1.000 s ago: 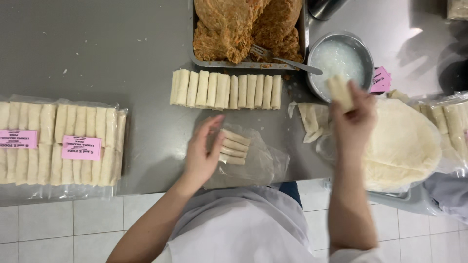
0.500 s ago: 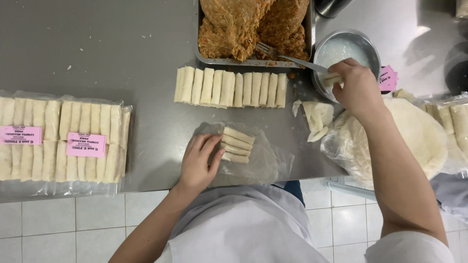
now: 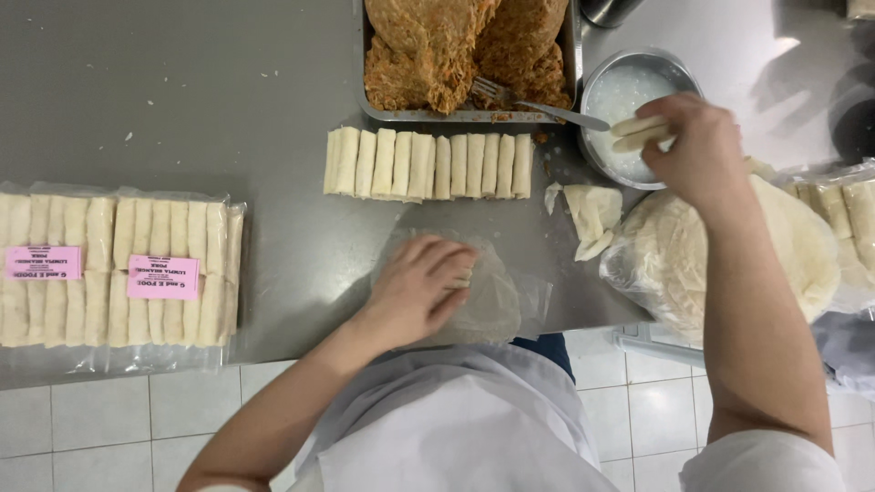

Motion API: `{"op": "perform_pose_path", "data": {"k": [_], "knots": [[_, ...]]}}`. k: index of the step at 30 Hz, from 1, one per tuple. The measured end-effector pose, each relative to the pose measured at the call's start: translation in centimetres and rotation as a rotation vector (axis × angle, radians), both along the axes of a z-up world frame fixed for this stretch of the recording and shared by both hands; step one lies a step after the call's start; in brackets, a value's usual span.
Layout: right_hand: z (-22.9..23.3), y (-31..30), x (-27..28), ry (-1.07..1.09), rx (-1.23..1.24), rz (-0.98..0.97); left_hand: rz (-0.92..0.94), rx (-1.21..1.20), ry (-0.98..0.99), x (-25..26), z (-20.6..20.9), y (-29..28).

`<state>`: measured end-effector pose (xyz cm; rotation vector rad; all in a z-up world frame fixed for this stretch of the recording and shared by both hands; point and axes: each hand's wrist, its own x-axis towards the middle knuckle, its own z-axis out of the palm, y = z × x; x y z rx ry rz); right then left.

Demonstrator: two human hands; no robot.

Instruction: The person prepares spring rolls by placing multiple filled rolls onto a wrapper, applying liquid to the edge by hand, and folding the wrapper over the rolls.

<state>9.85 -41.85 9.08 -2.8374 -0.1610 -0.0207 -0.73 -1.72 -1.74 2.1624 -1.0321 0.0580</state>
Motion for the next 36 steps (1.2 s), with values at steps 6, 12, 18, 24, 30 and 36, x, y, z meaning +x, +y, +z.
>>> {"op": "perform_pose_path", "data": {"k": [6,12,18,24,30,36], "knots": [[-1.1,0.5,-1.4,0.053,0.117,-0.023,-0.555,0.101,0.041,1.4,4.0,-6.2],[1.5,2.7,-2.5,0.138,0.147,-0.077,-0.729,0.042,-0.01,0.9,3.0,-9.5],[-0.7,1.6,-4.5,-0.031,0.208,0.08,-0.716,0.044,0.082,2.8,5.0,-8.2],[-3.6,3.4,-15.5,0.028,0.791,-0.379,-0.666,-0.016,0.105,3.2,5.2,-7.7],[-12.0,5.3,-24.5,0.09,1.579,-0.695,-0.579,0.064,0.069,3.0,4.1,-8.8],[-13.8,6.1,-26.4,0.075,1.679,-0.654,-0.625,0.122,0.116,3.8,5.0,-10.3]]}}
